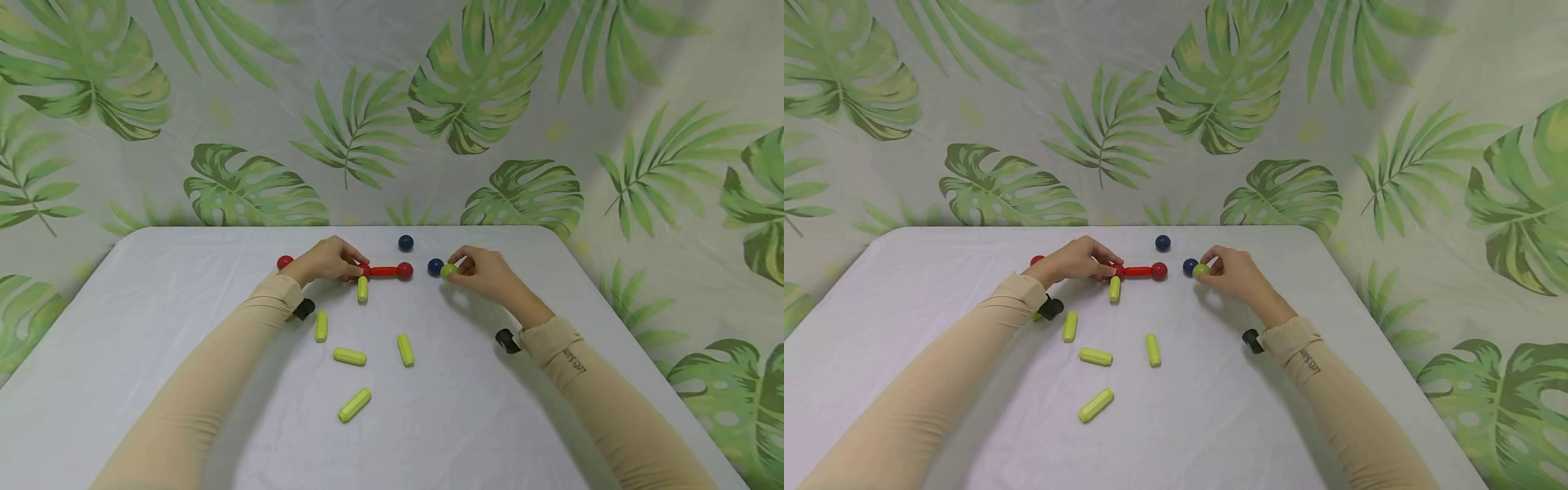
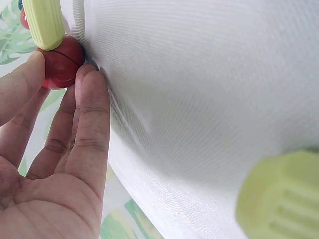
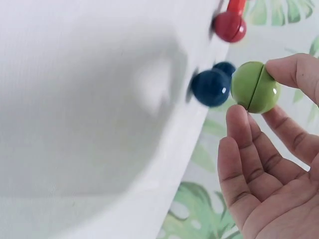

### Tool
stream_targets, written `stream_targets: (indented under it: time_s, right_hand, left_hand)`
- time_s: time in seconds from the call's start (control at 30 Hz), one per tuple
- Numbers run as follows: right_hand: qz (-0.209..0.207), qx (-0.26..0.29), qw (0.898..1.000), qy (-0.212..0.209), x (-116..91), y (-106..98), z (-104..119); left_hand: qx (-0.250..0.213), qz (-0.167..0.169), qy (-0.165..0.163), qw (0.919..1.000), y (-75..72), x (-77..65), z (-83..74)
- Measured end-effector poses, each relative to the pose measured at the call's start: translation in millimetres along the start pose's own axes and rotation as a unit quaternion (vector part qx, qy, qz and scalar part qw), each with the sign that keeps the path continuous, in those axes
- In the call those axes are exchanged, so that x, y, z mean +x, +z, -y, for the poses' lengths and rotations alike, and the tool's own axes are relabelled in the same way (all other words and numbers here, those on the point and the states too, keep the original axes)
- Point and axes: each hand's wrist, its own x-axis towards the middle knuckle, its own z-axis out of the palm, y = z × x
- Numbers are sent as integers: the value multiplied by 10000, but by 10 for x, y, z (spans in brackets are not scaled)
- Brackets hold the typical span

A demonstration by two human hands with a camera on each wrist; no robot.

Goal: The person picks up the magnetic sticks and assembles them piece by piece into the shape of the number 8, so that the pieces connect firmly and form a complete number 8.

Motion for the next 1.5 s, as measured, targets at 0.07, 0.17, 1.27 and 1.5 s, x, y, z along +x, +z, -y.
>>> stream_targets:
  time_s: [0.07,0.17,1.27,1.5]
  right_hand:
    - [19,24,10000,-69,-13,17,56]
    - [44,88,9997,-207,-32,49,140]
    - [862,108,9897,-1138,-63,475,824]
    - [1057,130,9874,-1168,-51,572,891]
  left_hand:
    - [-2,-1,-1,10000,1,1,1]
    - [-12,4,-2,10000,4,3,4]
    - [0,6,8,10000,4,37,28]
    - [-87,30,-1,10000,7,34,27]
